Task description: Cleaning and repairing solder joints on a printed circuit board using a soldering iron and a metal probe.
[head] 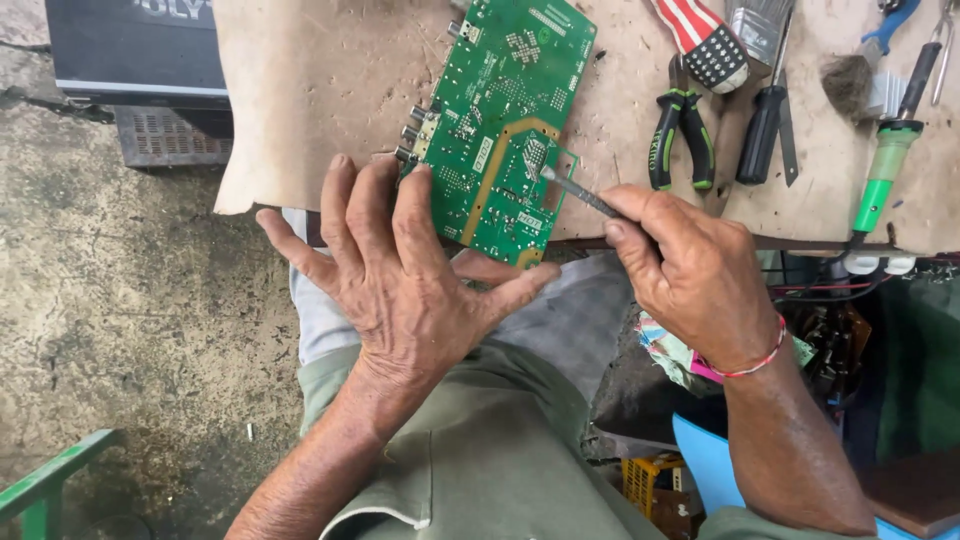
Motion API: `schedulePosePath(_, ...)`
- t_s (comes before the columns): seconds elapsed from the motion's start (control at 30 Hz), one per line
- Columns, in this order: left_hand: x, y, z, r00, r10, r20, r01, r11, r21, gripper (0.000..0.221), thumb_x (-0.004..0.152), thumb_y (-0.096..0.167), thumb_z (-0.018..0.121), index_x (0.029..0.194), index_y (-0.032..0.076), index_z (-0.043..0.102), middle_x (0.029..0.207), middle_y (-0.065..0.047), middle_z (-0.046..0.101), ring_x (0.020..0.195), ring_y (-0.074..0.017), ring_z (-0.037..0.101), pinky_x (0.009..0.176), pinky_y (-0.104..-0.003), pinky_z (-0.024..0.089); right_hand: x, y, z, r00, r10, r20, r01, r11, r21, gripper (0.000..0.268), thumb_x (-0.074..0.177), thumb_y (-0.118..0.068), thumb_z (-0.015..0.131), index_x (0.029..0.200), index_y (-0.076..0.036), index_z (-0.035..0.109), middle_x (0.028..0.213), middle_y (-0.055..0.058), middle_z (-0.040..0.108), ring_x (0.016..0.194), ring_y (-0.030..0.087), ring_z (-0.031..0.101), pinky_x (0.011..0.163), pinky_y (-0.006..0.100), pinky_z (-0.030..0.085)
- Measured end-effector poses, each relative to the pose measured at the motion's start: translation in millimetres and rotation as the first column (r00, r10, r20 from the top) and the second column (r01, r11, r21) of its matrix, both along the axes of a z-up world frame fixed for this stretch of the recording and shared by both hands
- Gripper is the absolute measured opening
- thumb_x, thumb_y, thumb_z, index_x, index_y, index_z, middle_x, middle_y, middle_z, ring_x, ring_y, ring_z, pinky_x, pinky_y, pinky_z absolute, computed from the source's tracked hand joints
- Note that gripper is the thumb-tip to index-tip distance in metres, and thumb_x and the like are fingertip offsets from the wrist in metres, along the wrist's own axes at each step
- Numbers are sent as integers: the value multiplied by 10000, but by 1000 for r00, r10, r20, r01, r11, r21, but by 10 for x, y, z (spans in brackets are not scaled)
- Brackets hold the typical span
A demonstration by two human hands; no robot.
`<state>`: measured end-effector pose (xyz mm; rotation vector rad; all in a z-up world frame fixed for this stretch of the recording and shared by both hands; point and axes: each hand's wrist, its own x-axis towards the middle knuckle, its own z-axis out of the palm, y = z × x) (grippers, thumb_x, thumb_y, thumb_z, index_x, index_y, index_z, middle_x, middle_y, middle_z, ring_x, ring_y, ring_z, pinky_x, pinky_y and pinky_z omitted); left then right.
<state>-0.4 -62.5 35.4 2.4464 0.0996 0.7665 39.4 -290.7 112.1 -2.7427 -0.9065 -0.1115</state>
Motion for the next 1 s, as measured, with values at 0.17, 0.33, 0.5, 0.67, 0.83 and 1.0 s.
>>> schedulePosePath(0.17,18,203,89,999,-39,12,38,999,12,947,867,811,741,1355,20,561,1384,-201,634,1330,-419,600,1141,-750,17,11,23,128,989,147,19,-147,988,36,216,1044,-48,697,1246,28,696,1173,167,757,1010,301,753,894,420,614)
schedulePosePath(0.33,229,775,261,880,-475,-10,474,880,-37,1142,837,929,375,1455,-30,437,1431,-257,644,1392,-450,630,1247,-651,-41,-9,-28,274,974,224,42,-217,968,-122,338,1054,-72,690,1388,-86,640,1096,108,704,925,291,696,801,453,596)
schedulePosePath(0.5,717,1168,308,673,-731,-111,729,681,-61,1163,776,878,450,1444,-74,403,1319,-259,638,1329,-455,571,1211,-678,-14,149,165,326,943,324,80,-283,903,-322,385,1055,-108,663,1437,-132,618,1018,83,661,799,253,657,733,412,587)
schedulePosePath(0.67,880,1229,162,649,-752,-119,756,654,-13,1224,699,909,646,1477,-12,438,1312,-206,692,1457,-463,425,1173,-703,-5,348,408,410,904,401,145,-249,772,-584,490,1016,-213,735,1489,-309,650,799,-43,502,635,179,569,549,349,499)
schedulePosePath(0.83,830,1194,123,681,-730,-64,722,683,-112,1291,626,880,779,1485,-12,413,1532,-214,459,1487,-406,347,1210,-666,132,456,439,474,887,450,106,-258,672,-694,489,1087,-252,645,1559,-366,590,868,-70,533,641,132,571,495,298,465)
schedulePosePath(1.0,850,1187,136,657,-751,-66,740,659,-139,1331,618,893,780,1487,-33,380,1575,-235,405,1501,-420,327,1227,-661,133,489,457,463,895,438,84,-277,694,-664,491,1060,-187,658,1520,-358,631,771,-63,495,575,147,557,457,317,405)
